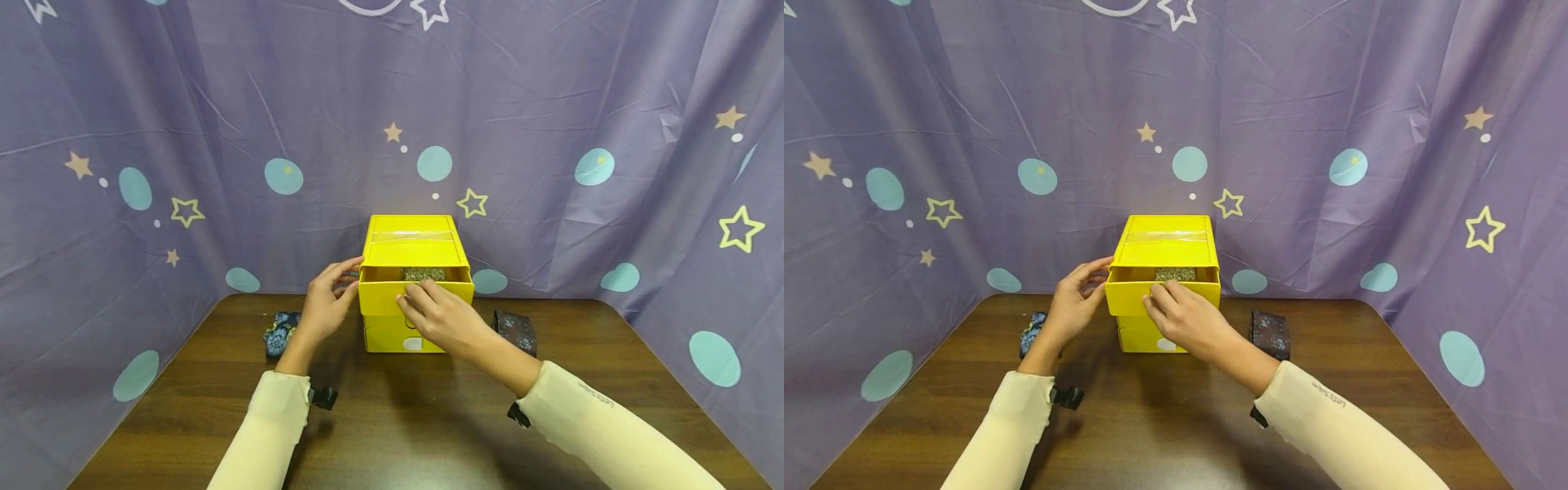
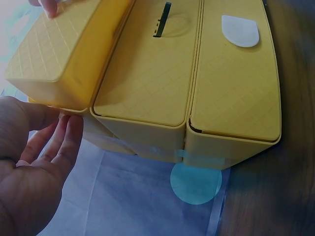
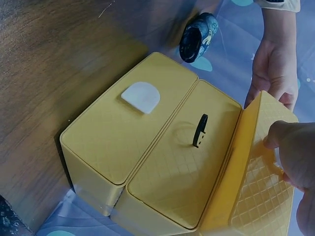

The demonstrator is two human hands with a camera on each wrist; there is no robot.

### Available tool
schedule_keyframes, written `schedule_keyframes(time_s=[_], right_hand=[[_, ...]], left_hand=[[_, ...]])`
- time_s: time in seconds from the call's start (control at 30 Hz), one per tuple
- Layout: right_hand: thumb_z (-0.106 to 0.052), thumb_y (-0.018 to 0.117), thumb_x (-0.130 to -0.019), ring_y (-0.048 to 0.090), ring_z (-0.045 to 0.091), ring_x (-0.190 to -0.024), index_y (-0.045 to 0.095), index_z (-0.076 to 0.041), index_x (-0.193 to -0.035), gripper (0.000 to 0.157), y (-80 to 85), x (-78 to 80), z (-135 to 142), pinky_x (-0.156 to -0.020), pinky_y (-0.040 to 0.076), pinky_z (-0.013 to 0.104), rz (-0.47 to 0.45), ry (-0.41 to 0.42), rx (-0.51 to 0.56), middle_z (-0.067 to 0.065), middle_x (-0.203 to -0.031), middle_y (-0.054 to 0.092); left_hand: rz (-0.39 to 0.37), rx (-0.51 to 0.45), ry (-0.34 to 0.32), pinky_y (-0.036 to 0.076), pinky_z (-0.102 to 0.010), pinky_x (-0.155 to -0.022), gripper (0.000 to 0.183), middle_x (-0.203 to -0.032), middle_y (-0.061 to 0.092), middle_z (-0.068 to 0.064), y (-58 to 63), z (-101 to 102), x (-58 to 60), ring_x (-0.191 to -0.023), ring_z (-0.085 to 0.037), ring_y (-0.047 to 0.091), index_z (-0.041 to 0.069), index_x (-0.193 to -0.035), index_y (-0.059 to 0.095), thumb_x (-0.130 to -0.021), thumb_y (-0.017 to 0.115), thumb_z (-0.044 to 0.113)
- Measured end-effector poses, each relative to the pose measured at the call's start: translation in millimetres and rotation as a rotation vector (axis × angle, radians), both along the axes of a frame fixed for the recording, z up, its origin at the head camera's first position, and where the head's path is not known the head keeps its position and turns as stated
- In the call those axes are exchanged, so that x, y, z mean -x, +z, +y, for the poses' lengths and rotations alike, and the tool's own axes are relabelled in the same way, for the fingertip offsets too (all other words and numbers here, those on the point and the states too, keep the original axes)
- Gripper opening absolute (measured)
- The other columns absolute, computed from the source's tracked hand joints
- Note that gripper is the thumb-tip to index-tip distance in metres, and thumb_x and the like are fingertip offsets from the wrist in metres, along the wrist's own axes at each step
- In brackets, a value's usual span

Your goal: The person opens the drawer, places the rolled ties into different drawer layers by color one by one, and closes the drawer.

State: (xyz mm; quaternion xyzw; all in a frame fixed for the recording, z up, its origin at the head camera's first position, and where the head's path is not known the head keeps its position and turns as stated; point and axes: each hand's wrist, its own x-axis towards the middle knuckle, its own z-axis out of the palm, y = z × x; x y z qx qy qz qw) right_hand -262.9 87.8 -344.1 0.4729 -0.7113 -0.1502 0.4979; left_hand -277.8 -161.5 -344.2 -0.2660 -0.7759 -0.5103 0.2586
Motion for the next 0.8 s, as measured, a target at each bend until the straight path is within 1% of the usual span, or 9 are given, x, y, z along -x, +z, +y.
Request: schedule_keyframes(time_s=[0.2,0.33,0.5,0.63,0.7,0.8], right_hand=[[-0.002,0.045,-0.107,0.057,0.026,-0.09,0.07,0.001,-0.121,0.029,-0.4,4.3,0.4,-0.079,0.054,0.029,0.005,-0.007,-0.002,0.015,-0.11,0.063],[-0.001,0.047,-0.105,0.057,0.026,-0.09,0.07,0.001,-0.121,0.028,-1.1,7.8,0.2,-0.08,0.053,0.029,0.009,-0.006,-0.001,0.015,-0.11,0.062],[0.0,0.046,-0.103,0.057,0.027,-0.091,0.07,0.002,-0.122,0.031,-1.9,11.4,-0.1,-0.082,0.053,0.031,0.004,0.003,0.006,0.015,-0.11,0.062],[0.0,0.047,-0.101,0.057,0.027,-0.092,0.071,0.001,-0.122,0.032,-2.3,13.1,-0.1,-0.083,0.054,0.031,0.001,0.0,0.006,0.016,-0.112,0.063],[0.0,0.048,-0.1,0.058,0.028,-0.093,0.071,0.001,-0.123,0.031,-2.5,13.8,-0.1,-0.084,0.054,0.031,0.003,-0.007,0.003,0.016,-0.112,0.063],[0.001,0.051,-0.1,0.059,0.028,-0.094,0.071,0.001,-0.124,0.031,-2.4,15.4,-0.2,-0.085,0.054,0.031,0.002,-0.016,0.001,0.016,-0.113,0.063]], left_hand=[[-0.002,-0.007,0.008,0.06,-0.045,-0.089,0.042,-0.123,0.062,-0.021,-2.7,0.3,3.4,-0.108,-0.037,0.066,0.0,-0.139,0.061,-0.098,0.061,-0.01],[-0.001,-0.005,0.017,0.06,-0.043,-0.089,0.043,-0.123,0.062,-0.019,-4.7,0.5,5.5,-0.108,-0.035,0.066,0.001,-0.139,0.062,-0.098,0.061,-0.009],[0.001,-0.01,0.01,0.06,-0.047,-0.089,0.042,-0.123,0.062,-0.022,-3.6,0.7,4.1,-0.108,-0.037,0.066,-0.001,-0.139,0.061,-0.098,0.061,-0.009],[0.001,-0.013,-0.003,0.059,-0.052,-0.089,0.042,-0.123,0.062,-0.025,-2.7,0.3,3.3,-0.108,-0.04,0.066,-0.004,-0.138,0.061,-0.097,0.061,-0.011],[-0.003,-0.013,-0.003,0.058,-0.053,-0.089,0.042,-0.123,0.062,-0.025,-5.6,-0.6,7.7,-0.108,-0.04,0.066,-0.004,-0.138,0.061,-0.097,0.061,-0.011],[-0.006,-0.014,0.002,0.059,-0.052,-0.09,0.044,-0.125,0.062,-0.024,-13.8,-3.1,19.4,-0.109,-0.039,0.066,-0.001,-0.14,0.061,-0.097,0.062,-0.011]])
